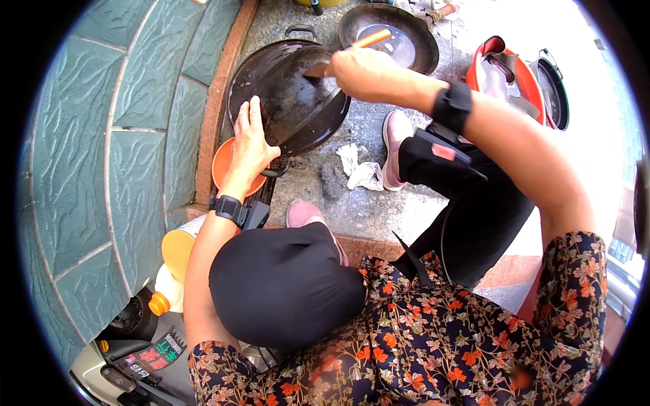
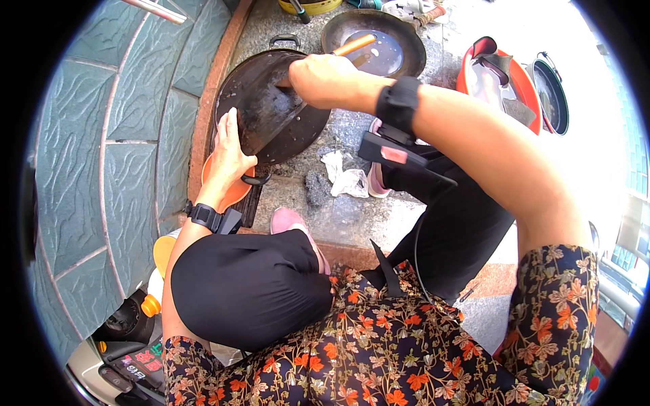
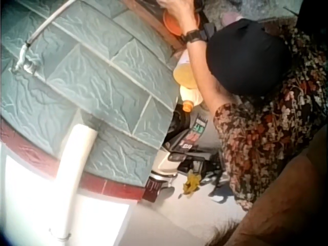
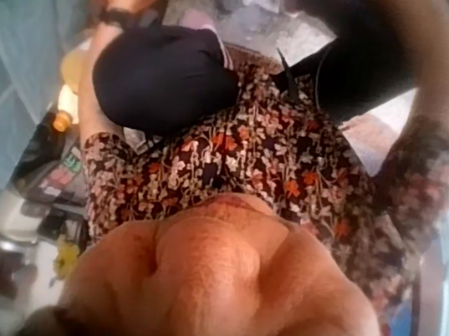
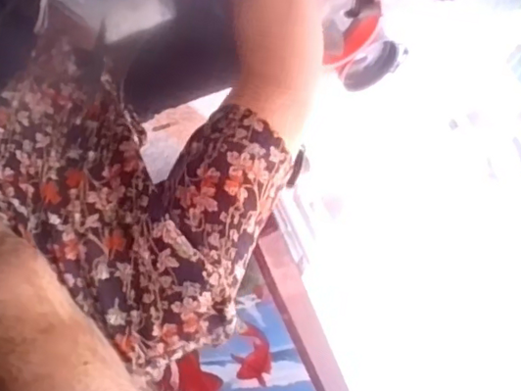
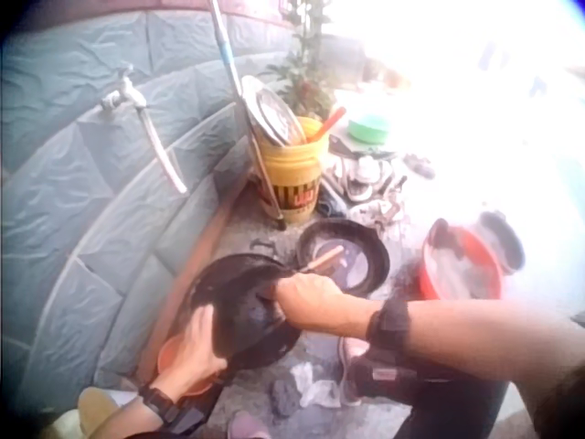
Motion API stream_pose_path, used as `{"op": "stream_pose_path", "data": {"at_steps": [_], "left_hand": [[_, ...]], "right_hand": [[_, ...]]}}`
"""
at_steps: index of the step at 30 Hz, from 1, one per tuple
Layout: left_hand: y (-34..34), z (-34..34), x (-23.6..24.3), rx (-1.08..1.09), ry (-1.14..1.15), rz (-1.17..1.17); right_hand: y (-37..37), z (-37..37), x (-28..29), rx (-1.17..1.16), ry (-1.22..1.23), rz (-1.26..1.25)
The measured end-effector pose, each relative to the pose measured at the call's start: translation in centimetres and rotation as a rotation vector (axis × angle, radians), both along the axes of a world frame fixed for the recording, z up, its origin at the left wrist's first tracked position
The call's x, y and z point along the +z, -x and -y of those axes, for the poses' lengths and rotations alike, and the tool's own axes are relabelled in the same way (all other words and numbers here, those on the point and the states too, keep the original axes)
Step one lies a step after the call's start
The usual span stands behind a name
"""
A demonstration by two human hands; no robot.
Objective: The person scrubs the inside of a large black wok with a metal scraper while holding it over a tiled floor. They repeatedly pour water from an orange scoop into the wok to rinse it and continue scrubbing the surface.
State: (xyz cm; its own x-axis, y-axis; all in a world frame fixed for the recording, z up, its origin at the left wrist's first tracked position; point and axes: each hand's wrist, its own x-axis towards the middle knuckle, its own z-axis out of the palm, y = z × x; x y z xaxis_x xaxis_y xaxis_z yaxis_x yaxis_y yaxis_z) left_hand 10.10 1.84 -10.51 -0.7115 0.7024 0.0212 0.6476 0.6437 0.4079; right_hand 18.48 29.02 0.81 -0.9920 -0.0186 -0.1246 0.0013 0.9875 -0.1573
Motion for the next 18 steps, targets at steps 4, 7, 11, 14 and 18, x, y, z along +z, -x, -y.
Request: {"op": "stream_pose_path", "data": {"at_steps": [4, 7, 11, 14, 18], "left_hand": [[0.1, -1.9, -0.1, -0.032, -0.033, 0.048], [-0.1, 0.1, 0.4, -0.026, -0.009, 0.019], [0.0, 0.0, 0.4, -0.015, 0.000, 0.016], [0.0, -1.6, 0.3, -0.061, -0.050, 0.046], [-0.3, 0.6, 1.2, -0.016, -0.011, 0.048]], "right_hand": [[3.2, -4.0, -2.2, -0.038, 0.112, 0.036], [1.4, -2.3, 0.1, 0.027, 0.109, 0.126], [2.1, -2.7, -1.3, -0.005, 0.135, 0.059], [4.8, -3.8, -1.8, -0.020, 0.079, 0.061], [2.9, -2.8, 1.4, -0.084, 0.149, 0.289]]}}
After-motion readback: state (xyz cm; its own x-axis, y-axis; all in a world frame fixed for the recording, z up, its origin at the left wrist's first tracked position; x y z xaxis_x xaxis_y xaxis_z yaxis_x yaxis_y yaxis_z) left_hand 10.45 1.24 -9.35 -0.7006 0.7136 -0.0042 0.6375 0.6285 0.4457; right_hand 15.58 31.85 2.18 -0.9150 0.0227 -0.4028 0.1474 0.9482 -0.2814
